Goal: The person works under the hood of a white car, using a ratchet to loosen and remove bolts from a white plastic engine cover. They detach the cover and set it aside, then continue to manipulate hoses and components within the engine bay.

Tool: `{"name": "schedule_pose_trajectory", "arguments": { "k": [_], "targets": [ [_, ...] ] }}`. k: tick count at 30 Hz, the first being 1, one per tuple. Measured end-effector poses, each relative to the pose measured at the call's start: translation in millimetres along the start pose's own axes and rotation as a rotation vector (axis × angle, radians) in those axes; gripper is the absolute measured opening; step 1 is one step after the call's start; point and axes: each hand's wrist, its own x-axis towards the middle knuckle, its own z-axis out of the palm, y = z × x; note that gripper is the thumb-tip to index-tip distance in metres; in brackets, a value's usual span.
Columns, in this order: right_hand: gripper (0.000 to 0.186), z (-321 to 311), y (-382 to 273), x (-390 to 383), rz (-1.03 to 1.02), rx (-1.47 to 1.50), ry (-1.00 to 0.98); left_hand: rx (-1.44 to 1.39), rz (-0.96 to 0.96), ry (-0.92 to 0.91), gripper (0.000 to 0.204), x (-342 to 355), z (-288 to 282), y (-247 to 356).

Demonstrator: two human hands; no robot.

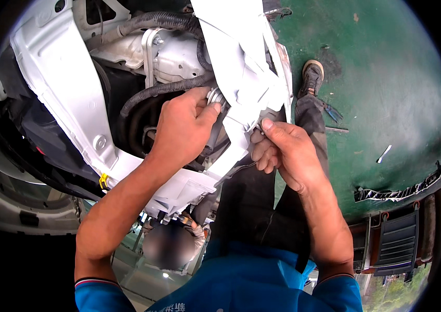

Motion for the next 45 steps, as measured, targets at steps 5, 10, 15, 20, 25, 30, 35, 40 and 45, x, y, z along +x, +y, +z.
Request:
{"name": "schedule_pose_trajectory", "arguments": {
  "k": [5, 10, 15, 20, 25, 30, 35, 40, 45],
  "targets": [
    [0.023, 11, 21, -2, -0.649, -0.815, 0.307, -0.019, 0.0, 0.006, 0.028, 0, 0, -2],
    [0.028, 15, 12, -3, -0.357, -0.341, 0.191, -0.003, 0.025, 0.013, 0.029, 1, -1, -2],
    [0.03, 2, 1, -2, -0.074, -0.112, 0.035, -0.003, 0.02, 0.01, 0.029, -1, 0, -1],
    [0.019, 14, 19, -4, -0.692, -0.744, 0.315, -0.009, 0.035, 0.017, 0.03, 0, 1, -4],
    [0.021, 14, 14, -3, -0.312, -0.126, 0.2, -0.078, 0.015, 0.02, 0.031, 0, 1, -2],
    [0.016, 16, 10, -8, -0.294, -0.139, 0.235, -0.052, 0.013, -0.003, 0.03, -1, 0, -2],
    [0.017, 13, 24, 0, -0.991, -0.816, 0.31, -0.051, 0.026, 0.005, 0.031, 0, 1, -5],
    [0.02, 22, 26, -6, -0.527, -0.305, 0.296, -0.144, -0.021, -0.016, 0.032, 1, 2, -9],
    [0.021, 15, 30, -3, -0.538, -0.392, 0.308, -0.36, -0.052, -0.137, 0.029, -2, -6, -2]
  ]
}}
